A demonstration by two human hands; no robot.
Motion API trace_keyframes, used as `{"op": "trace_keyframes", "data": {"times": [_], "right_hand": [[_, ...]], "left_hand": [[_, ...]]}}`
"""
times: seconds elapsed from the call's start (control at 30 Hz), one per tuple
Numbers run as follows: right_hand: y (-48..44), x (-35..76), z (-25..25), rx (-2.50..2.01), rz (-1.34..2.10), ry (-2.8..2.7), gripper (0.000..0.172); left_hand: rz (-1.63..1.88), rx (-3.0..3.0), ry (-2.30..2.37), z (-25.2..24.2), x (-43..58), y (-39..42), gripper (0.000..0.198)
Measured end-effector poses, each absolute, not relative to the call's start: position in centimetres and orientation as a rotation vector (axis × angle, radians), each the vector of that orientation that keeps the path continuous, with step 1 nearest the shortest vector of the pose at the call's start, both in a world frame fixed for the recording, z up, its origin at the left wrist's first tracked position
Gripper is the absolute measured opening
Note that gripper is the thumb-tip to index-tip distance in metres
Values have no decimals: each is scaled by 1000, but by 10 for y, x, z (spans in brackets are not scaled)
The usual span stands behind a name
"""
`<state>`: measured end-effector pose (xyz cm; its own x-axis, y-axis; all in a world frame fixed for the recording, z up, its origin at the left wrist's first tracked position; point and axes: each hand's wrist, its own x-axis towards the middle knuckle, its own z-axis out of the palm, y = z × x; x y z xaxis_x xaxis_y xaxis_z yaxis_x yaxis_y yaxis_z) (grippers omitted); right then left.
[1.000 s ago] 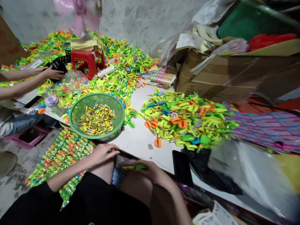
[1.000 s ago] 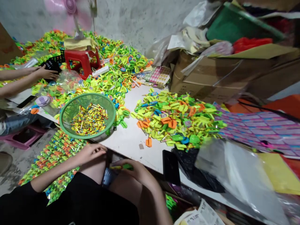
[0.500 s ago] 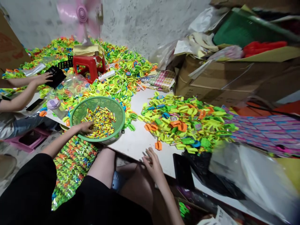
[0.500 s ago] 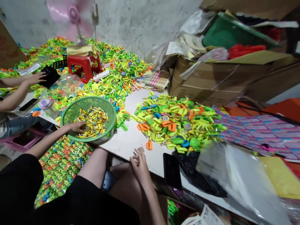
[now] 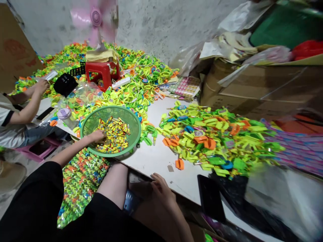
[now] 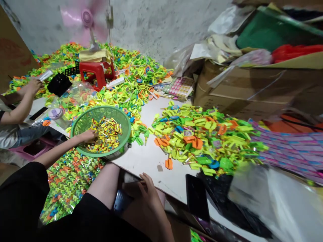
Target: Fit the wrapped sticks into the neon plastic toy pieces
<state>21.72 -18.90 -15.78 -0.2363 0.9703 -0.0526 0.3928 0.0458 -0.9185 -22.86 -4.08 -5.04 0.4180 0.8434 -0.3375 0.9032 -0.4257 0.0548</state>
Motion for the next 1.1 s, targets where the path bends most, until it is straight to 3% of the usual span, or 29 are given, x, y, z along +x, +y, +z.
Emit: {"op": "trace_keyframes", "data": {"times": [0.43,0.67,0.83,1.1], "right_hand": [[-202,210,-175,-1323,1226,-1748,39],[-211,201,-168,-1356,1296,-1797,37],[-217,195,-162,-1402,1365,-1813,38],[-221,202,-155,-1419,1438,-1851,34]], "left_hand": [[-207,2431,1289,-61,-224,-46,36],[-269,2323,1365,-63,-206,-49,55],[-390,2244,1306,-65,-204,-43,43],[-590,2284,1438,-66,-204,-42,44]]}}
